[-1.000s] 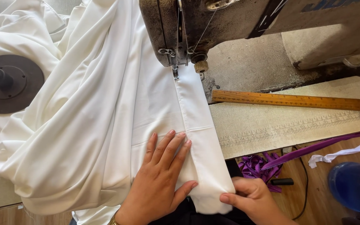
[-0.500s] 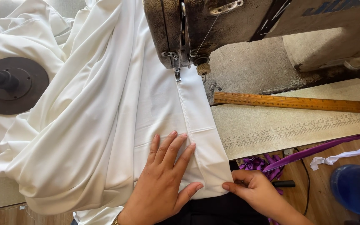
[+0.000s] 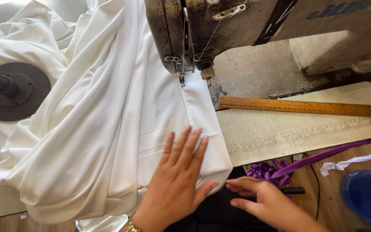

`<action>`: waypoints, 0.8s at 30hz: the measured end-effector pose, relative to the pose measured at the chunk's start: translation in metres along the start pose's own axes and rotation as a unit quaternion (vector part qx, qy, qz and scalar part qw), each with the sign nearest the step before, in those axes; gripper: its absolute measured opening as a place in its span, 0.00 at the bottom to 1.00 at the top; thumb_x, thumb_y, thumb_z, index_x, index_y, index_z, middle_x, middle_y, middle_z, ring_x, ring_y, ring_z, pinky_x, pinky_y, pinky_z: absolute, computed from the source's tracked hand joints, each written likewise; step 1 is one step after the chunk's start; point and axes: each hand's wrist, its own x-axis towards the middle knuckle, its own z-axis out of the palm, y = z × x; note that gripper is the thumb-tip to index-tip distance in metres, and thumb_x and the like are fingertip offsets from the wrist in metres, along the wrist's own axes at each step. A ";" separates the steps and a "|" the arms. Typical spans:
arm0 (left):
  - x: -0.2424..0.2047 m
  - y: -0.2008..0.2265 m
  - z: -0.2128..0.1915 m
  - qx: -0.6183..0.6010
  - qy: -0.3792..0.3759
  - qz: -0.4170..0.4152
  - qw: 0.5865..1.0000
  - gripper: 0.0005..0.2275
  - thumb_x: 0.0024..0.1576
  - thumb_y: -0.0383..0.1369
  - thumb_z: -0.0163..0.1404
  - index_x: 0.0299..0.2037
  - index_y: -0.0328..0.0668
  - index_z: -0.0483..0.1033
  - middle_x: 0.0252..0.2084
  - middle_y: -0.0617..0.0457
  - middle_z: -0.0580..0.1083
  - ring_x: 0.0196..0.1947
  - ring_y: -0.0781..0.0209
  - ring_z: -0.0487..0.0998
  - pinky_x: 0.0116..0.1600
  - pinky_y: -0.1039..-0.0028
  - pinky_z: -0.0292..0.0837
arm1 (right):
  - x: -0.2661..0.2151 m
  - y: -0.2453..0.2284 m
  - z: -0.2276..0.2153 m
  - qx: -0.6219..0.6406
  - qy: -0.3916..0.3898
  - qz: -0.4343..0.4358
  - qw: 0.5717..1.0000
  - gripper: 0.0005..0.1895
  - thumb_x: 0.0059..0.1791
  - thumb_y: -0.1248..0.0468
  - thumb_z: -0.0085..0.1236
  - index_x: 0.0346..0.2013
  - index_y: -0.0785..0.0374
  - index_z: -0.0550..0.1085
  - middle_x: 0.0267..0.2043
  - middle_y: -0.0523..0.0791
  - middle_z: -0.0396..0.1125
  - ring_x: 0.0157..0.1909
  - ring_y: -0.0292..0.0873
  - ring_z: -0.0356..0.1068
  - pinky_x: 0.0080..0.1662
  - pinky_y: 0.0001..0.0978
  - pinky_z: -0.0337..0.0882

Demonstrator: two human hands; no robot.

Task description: Measuring and aligning the fold of a white fabric piece using a wooden ruler at a sewing station

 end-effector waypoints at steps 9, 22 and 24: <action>0.003 0.020 0.021 0.027 -0.059 0.049 0.997 0.39 0.66 0.58 0.41 0.80 0.35 0.57 0.84 0.40 0.55 0.84 0.45 0.52 0.84 0.48 0.40 | -0.001 -0.111 -0.111 -0.337 0.302 -0.144 0.880 0.12 0.50 0.62 0.68 0.48 0.54 0.85 0.54 0.41 0.82 0.57 0.40 0.79 0.63 0.36 0.77; -0.019 0.038 0.039 0.039 -0.025 0.046 0.998 0.40 0.61 0.60 0.51 0.79 0.43 0.65 0.84 0.47 0.60 0.82 0.36 0.56 0.80 0.33 0.41 | 0.046 -0.098 -0.162 -0.475 0.246 -0.285 0.795 0.18 0.58 0.66 0.60 0.63 0.55 0.78 0.60 0.48 0.71 0.66 0.58 0.67 0.75 0.67 0.71; -0.019 0.038 0.039 0.044 -0.025 0.045 0.998 0.41 0.61 0.61 0.51 0.79 0.43 0.65 0.84 0.47 0.59 0.82 0.37 0.56 0.80 0.33 0.41 | 0.044 -0.106 -0.149 -0.460 0.207 -0.329 0.798 0.19 0.56 0.67 0.61 0.62 0.53 0.79 0.60 0.47 0.72 0.65 0.54 0.67 0.76 0.67 0.69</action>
